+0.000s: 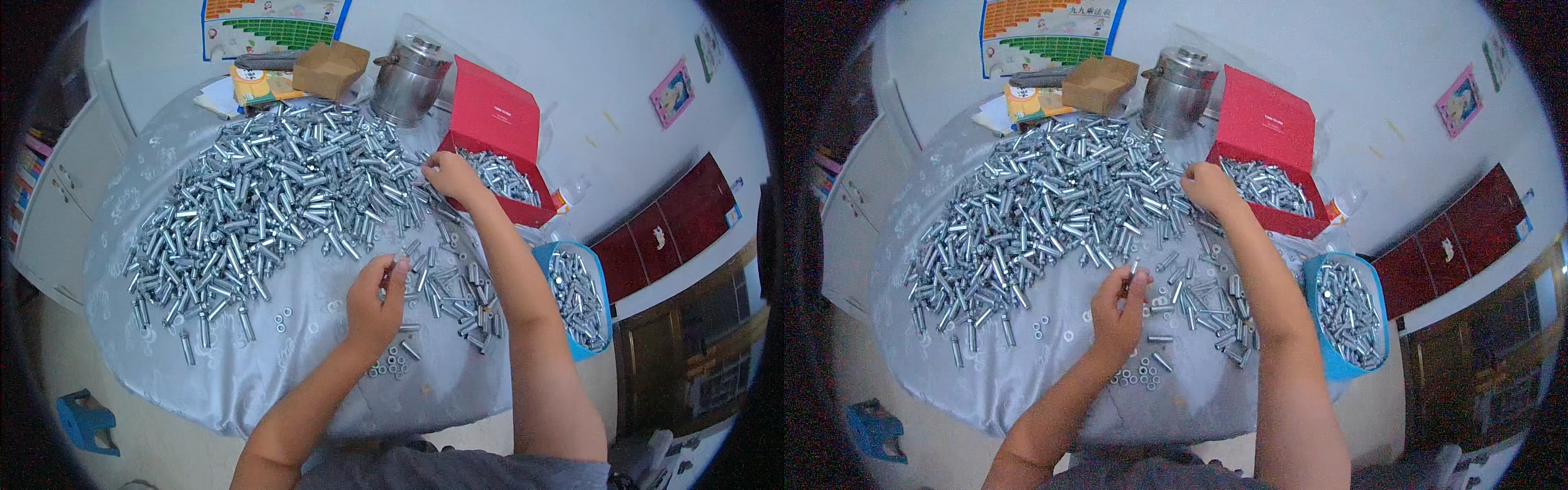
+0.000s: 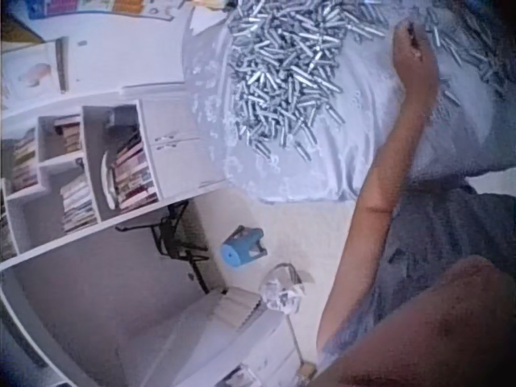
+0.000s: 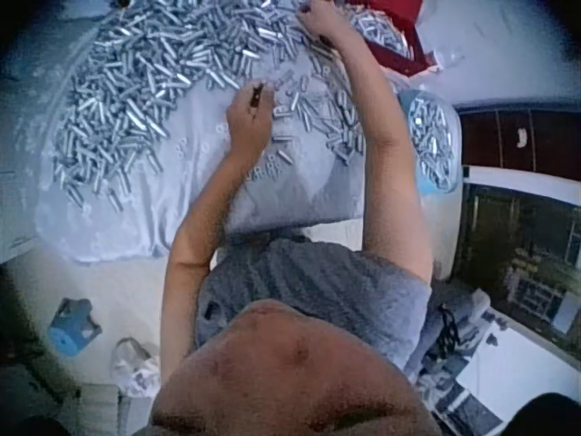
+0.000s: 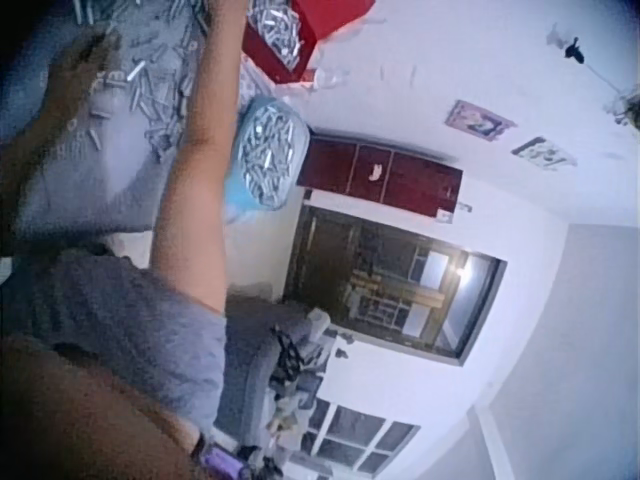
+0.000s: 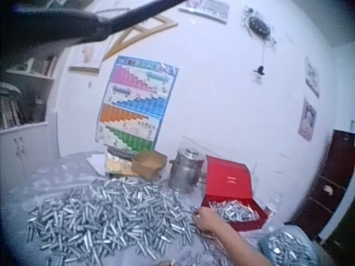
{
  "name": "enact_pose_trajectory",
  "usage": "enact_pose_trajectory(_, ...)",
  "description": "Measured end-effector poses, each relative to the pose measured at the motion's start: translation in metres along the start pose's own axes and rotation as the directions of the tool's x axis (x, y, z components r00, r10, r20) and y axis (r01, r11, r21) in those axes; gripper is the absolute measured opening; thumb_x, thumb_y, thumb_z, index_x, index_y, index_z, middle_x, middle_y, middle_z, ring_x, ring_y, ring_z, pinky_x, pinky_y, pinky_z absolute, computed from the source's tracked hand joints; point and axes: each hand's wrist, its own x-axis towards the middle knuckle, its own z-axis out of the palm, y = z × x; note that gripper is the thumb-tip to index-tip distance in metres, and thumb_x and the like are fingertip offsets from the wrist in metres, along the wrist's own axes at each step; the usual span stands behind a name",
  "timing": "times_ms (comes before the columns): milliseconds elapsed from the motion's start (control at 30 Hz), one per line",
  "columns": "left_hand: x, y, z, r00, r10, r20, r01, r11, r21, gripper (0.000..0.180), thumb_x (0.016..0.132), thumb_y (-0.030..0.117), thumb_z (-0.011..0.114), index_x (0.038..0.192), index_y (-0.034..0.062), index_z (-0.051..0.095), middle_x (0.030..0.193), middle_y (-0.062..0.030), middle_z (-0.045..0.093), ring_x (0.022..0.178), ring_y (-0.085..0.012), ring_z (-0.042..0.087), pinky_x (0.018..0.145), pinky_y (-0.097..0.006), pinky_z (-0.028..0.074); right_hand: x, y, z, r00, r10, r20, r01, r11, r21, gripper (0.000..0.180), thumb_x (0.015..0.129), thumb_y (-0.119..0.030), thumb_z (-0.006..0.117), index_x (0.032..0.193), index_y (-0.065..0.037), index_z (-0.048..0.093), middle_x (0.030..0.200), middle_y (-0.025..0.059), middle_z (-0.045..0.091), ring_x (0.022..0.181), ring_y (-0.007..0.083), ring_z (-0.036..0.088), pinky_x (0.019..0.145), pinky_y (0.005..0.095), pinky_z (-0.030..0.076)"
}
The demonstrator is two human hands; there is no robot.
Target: The person assembles metal fasteners by hand, picking up cylindrical metal pieces and small washers from a table covered with a white cloth. They thread the washers onto the cylinders and place the assembled units into a blue plastic container. The person also sorts loose fasteners into a red box.
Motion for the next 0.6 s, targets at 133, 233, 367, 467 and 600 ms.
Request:
enact_pose_trajectory(133,-0.001,-0.001,-0.001,1.000,0.017,-0.010,-0.017,1.000,0.009,0.017,0.086,0.017,0.049,0.086,0.0002,0.055,0.071,-0.0078,0.057,0.058,-0.0127,0.052,0.055,-0.024,0.041,0.018,-0.007,0.021,0.996,0.059,-0.074,-0.044,0.980,0.195,0.028,0.074,-0.025,0.053,0.086,-0.002,0.063,0.084,0.0217,0.060,0.082,0.0347,0.058,0.074,0.0389,0.045)
enact_pose_trajectory(233,0.000,-0.003,-0.002,0.999,-0.029,-0.041,0.026,0.998,-0.064,0.018,0.086,0.017,0.048,0.087,-0.0006,0.054,0.071,-0.0084,0.057,0.057,-0.0128,0.052,0.054,-0.025,0.041,-0.014,-0.021,0.018,0.996,0.053,-0.071,-0.036,0.974,0.223,0.026,0.074,-0.024,0.053,0.085,-0.002,0.063,0.083,0.0213,0.060,0.080,0.0345,0.059,0.074,0.0391,0.045)
enact_pose_trajectory(367,0.009,-0.002,-0.009,0.998,0.010,-0.063,-0.009,1.000,0.018,0.019,0.086,0.017,0.048,0.088,-0.0011,0.054,0.070,-0.0083,0.058,0.056,-0.0136,0.054,0.053,-0.025,0.042,-0.074,-0.024,-0.003,0.998,0.053,-0.016,-0.048,0.971,0.233,0.024,0.074,-0.022,0.054,0.083,-0.002,0.063,0.080,0.0196,0.061,0.077,0.0313,0.060,0.071,0.0371,0.046)
enact_pose_trajectory(467,0.012,-0.011,-0.012,0.990,0.140,-0.037,-0.135,0.985,0.107,0.021,0.086,0.019,0.048,0.089,-0.0002,0.054,0.072,-0.0086,0.060,0.056,-0.0151,0.055,0.054,-0.026,0.042,-0.103,-0.022,-0.014,0.995,0.054,-0.088,-0.028,0.962,0.271,0.022,0.074,-0.018,0.054,0.084,-0.002,0.064,0.080,0.0190,0.061,0.079,0.0298,0.060,0.071,0.0357,0.047)
enact_pose_trajectory(600,0.015,-0.011,-0.013,0.998,0.051,-0.028,-0.044,0.979,0.201,0.022,0.086,0.023,0.047,0.090,0.0029,0.055,0.074,-0.0079,0.061,0.059,-0.0158,0.055,0.056,-0.027,0.043,-0.086,-0.017,0.001,0.983,0.072,-0.171,-0.005,0.932,0.362,0.023,0.075,-0.016,0.052,0.089,-0.001,0.063,0.084,0.0194,0.061,0.082,0.0308,0.060,0.073,0.0356,0.046)
